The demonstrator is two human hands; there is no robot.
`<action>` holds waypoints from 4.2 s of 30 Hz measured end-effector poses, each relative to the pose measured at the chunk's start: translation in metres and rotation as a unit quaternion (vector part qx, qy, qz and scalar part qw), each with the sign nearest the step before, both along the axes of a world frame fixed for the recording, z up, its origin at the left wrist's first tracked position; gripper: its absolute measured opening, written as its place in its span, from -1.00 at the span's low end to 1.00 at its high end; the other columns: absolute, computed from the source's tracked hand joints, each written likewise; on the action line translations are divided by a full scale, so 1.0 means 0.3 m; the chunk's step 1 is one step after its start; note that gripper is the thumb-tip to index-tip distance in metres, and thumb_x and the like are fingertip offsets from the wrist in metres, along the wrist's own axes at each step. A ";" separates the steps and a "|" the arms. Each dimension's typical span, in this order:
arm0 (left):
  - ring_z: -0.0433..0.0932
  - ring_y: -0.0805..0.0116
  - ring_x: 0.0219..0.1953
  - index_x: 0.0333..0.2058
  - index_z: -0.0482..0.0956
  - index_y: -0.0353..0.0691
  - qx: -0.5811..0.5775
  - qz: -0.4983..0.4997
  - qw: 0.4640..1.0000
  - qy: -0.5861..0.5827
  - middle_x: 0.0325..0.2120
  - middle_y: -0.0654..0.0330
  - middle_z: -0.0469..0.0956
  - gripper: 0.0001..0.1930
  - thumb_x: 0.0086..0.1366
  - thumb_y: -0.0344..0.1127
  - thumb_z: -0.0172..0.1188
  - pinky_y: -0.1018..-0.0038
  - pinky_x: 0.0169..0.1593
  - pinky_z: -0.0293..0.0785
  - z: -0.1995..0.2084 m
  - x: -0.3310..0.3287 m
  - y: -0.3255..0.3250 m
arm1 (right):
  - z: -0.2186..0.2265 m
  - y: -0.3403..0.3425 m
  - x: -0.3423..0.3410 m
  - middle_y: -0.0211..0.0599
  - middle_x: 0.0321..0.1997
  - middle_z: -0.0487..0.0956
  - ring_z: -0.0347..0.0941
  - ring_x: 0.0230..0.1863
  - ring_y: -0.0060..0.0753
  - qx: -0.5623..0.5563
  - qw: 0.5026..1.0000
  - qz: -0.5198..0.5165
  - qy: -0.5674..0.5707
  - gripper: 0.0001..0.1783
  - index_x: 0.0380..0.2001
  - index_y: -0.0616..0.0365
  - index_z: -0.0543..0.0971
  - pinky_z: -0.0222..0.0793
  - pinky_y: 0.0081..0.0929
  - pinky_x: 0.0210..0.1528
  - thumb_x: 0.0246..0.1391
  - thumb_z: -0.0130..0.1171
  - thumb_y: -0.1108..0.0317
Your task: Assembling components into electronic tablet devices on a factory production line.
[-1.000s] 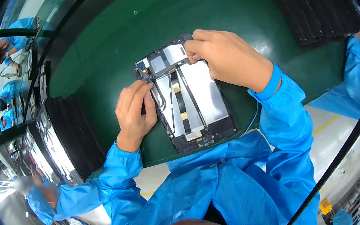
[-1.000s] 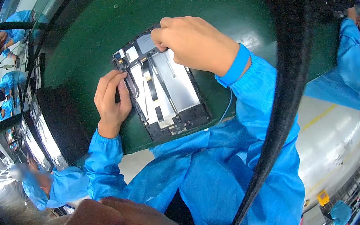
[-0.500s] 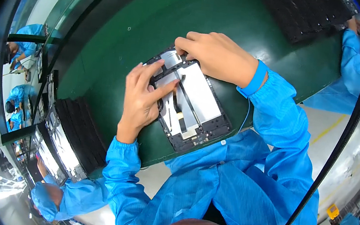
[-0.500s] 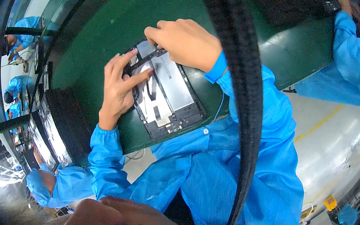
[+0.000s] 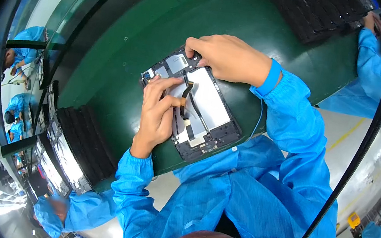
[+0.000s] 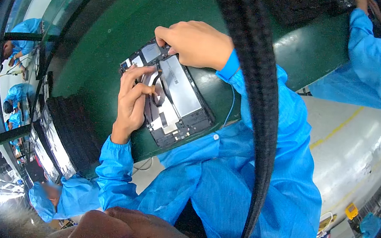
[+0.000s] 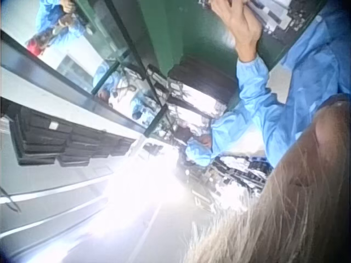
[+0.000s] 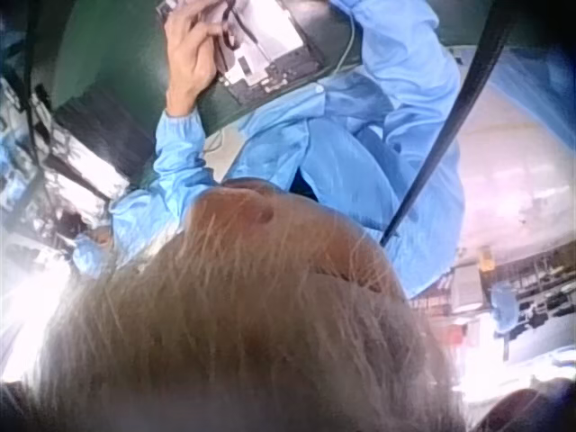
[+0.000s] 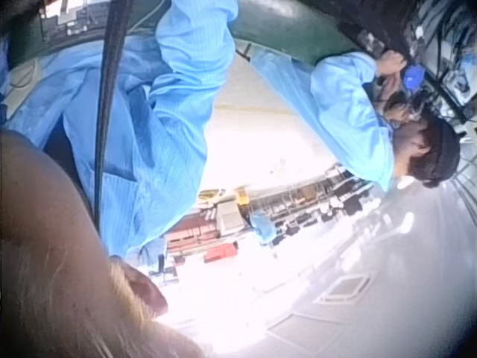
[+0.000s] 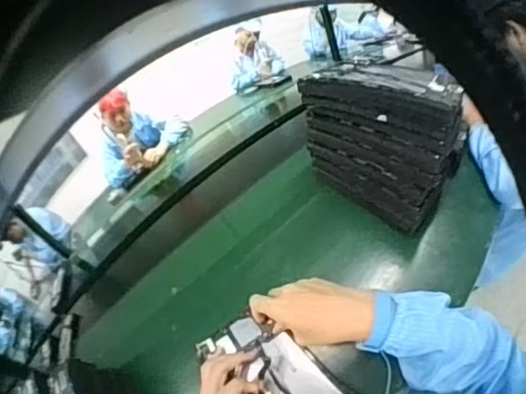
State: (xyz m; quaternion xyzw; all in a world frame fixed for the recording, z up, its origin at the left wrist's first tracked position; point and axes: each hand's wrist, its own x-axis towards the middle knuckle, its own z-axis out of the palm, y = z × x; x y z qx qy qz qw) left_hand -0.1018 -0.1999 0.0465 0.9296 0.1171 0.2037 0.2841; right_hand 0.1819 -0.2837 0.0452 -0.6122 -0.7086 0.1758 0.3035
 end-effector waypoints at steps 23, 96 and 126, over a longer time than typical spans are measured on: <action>0.69 -0.01 -0.14 -0.21 0.74 -0.29 0.061 -0.014 0.996 -0.068 -0.29 0.01 0.68 -0.81 0.45 -0.33 0.19 -0.11 0.35 0.55 0.037 0.025 0.075 | 0.023 0.021 -0.002 0.05 -0.21 0.75 0.68 -0.15 0.30 -0.036 0.999 0.016 0.024 -0.62 0.11 0.14 0.58 0.46 0.14 -0.14 0.26 0.43 0.53; 0.62 -0.15 0.11 0.08 0.78 -0.27 0.118 0.017 0.993 -0.014 0.09 -0.07 0.68 -0.51 0.15 -0.51 0.17 0.00 0.24 0.54 0.082 0.145 0.050 | 0.125 0.028 0.044 -0.06 -0.38 0.68 0.60 -0.36 -0.04 -0.129 0.985 0.028 0.113 -0.62 0.22 0.18 0.52 0.41 -0.11 -0.25 0.41 0.31 0.52; 0.66 -0.12 0.04 0.06 0.80 -0.28 0.123 0.038 0.991 -0.041 0.04 -0.02 0.69 -0.51 0.10 -0.52 0.29 0.01 0.14 0.59 0.067 0.151 0.025 | 0.043 0.138 -0.025 -0.31 -0.33 0.73 0.53 -0.40 -0.64 0.020 0.979 0.014 0.203 -0.83 -0.21 0.26 0.62 0.41 -0.50 -0.35 0.28 0.46 0.57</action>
